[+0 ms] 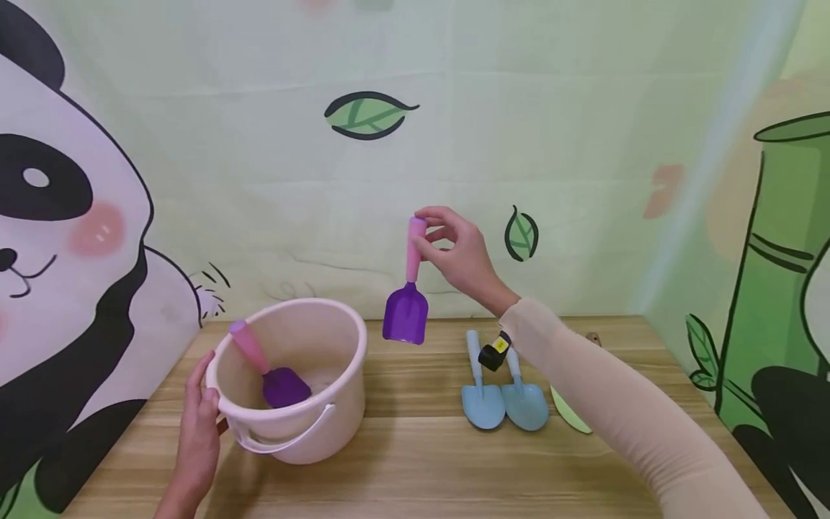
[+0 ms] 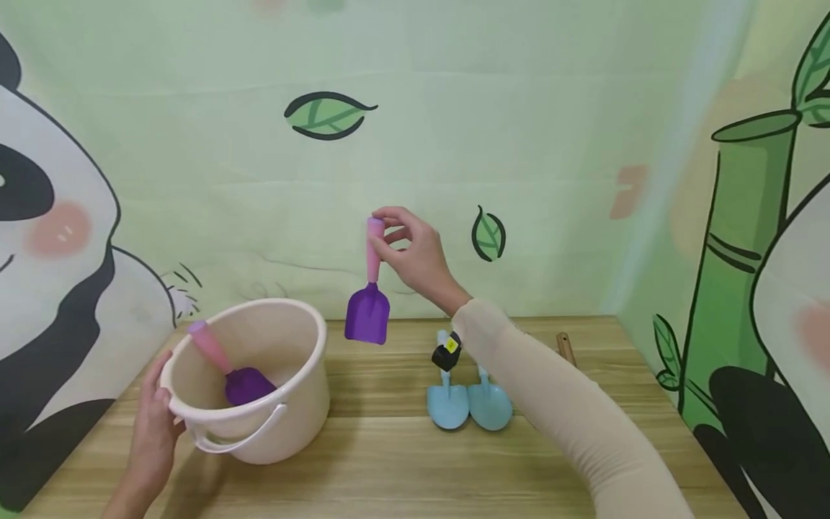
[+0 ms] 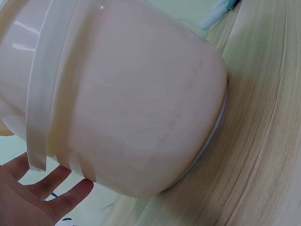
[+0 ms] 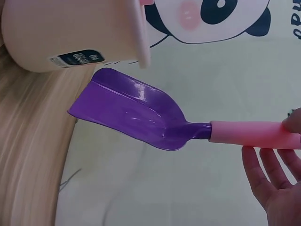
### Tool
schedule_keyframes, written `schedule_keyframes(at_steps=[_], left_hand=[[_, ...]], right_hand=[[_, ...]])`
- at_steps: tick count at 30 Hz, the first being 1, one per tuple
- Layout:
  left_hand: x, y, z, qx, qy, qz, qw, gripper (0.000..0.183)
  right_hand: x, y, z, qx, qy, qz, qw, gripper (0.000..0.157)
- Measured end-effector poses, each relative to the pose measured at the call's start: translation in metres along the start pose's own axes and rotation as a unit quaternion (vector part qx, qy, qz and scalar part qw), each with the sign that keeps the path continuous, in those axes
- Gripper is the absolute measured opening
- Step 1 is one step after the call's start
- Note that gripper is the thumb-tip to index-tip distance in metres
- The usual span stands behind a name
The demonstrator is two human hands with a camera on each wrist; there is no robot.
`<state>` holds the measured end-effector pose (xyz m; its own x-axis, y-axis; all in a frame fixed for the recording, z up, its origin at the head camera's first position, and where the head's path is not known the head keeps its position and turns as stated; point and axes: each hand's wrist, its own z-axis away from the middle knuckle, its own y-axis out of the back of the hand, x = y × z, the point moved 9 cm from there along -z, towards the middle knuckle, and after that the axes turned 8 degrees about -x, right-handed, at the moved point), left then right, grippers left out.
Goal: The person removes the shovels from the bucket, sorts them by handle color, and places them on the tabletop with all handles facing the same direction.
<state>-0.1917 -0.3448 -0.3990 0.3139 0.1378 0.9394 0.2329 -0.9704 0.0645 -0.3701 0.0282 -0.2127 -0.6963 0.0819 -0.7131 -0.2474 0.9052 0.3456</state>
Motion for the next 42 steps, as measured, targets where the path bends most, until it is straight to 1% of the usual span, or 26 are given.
schedule_keyframes(at_steps=[5, 11, 20, 28, 32, 36, 42], left_hand=[[-0.001, -0.002, 0.002, -0.002, -0.001, 0.004, 1.0000, 0.055], [-0.001, -0.001, 0.001, -0.003, -0.002, -0.003, 1.0000, 0.055], [-0.003, 0.000, -0.002, -0.010, 0.002, -0.011, 0.9999, 0.055], [-0.004, 0.000, -0.002, -0.010, 0.002, -0.006, 0.9999, 0.055], [-0.003, 0.001, 0.000, -0.008, 0.000, 0.006, 1.0000, 0.055], [-0.001, 0.001, 0.000, -0.009, -0.004, 0.007, 0.9999, 0.055], [-0.001, 0.000, -0.001, -0.012, -0.008, 0.009, 0.9999, 0.055]], right_hand=[[0.020, -0.001, 0.012, -0.021, -0.036, 0.016, 0.999, 0.038], [0.042, -0.002, 0.024, -0.030, -0.072, 0.032, 0.996, 0.040], [0.071, -0.005, 0.041, -0.040, -0.121, 0.022, 0.992, 0.039], [0.096, -0.012, 0.051, -0.053, -0.154, -0.004, 0.987, 0.041], [0.111, -0.019, 0.057, -0.068, -0.175, -0.003, 0.982, 0.041], [0.121, -0.026, 0.061, -0.074, -0.200, -0.005, 0.977, 0.039], [0.136, -0.033, 0.067, -0.087, -0.225, -0.007, 0.971, 0.037]])
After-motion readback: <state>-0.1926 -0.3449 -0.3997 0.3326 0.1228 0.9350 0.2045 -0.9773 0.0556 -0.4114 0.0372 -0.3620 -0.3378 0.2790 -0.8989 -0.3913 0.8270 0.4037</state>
